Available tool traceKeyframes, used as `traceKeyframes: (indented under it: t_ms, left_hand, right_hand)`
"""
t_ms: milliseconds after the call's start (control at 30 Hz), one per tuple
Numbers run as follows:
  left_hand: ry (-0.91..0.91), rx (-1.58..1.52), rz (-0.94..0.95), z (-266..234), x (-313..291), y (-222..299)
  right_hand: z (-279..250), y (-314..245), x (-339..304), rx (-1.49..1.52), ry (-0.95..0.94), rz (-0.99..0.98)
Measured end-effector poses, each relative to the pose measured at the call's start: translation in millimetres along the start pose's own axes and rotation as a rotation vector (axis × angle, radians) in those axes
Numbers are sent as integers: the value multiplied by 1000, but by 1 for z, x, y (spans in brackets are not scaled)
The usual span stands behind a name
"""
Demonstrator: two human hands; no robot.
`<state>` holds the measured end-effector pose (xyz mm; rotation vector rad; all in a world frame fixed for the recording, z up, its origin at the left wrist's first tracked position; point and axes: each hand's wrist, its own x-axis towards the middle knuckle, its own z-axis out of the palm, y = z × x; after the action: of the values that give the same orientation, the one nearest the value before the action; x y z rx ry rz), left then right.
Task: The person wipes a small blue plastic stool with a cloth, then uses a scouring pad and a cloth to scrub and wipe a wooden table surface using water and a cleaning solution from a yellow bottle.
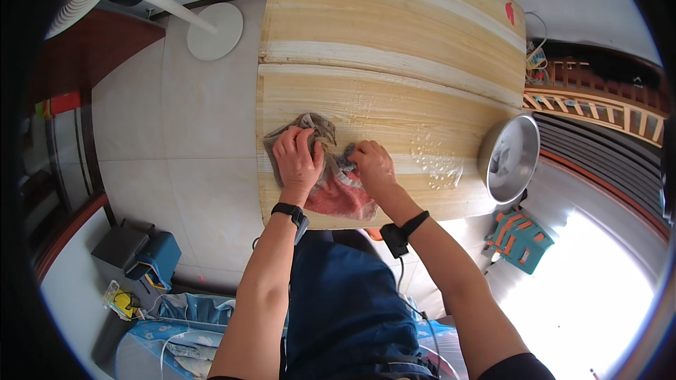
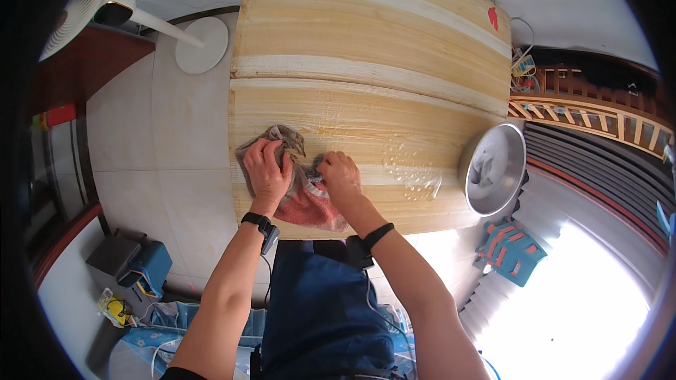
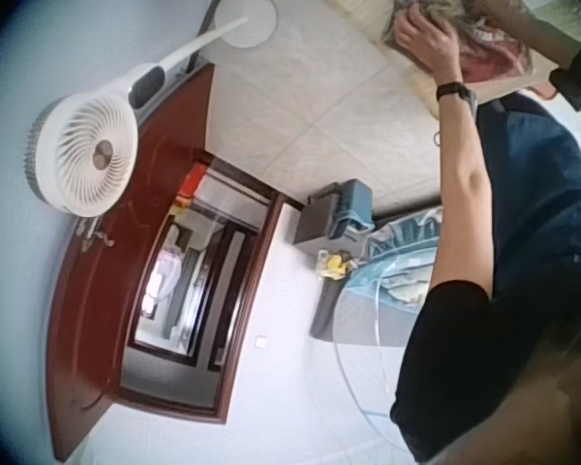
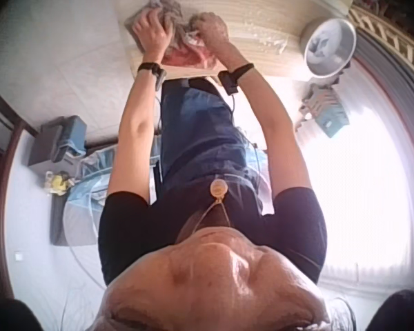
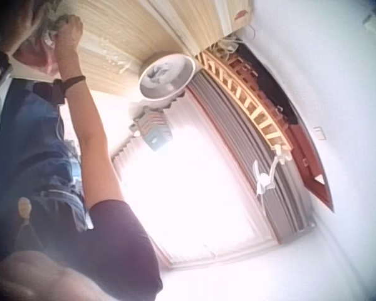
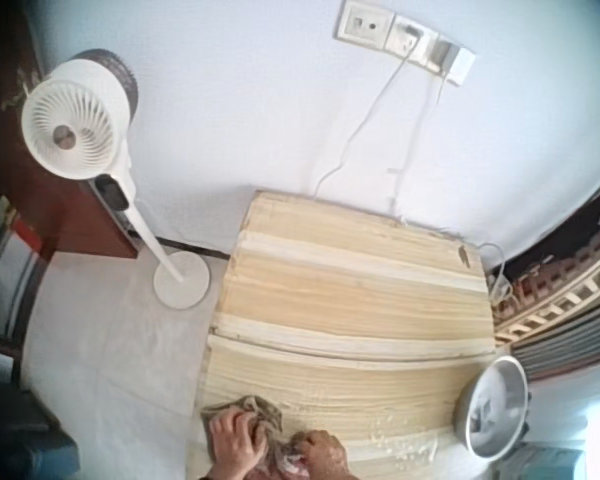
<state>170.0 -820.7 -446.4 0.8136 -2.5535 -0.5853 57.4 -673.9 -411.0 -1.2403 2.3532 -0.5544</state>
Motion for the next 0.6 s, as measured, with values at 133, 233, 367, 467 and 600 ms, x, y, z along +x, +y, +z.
traceKeyframes:
  t_ms: [133, 233, 367, 467, 600]
  left_hand:
    - [-1, 23, 8, -4, 2, 2]
    - [24, 28, 40, 15, 4, 11]
    - [34, 26, 66, 9, 5, 6]
    - [30, 70, 45, 6, 3, -1]
    - [15, 53, 70, 7, 6, -1]
  right_hand:
    - [-2, 45, 25, -63, 135, 112]
    - [-29, 86, 69, -50, 383, 245]
    - [10, 40, 54, 10, 401, 183]
    - [25, -9, 26, 1, 296, 191]
    - [24, -8, 38, 80, 335, 220]
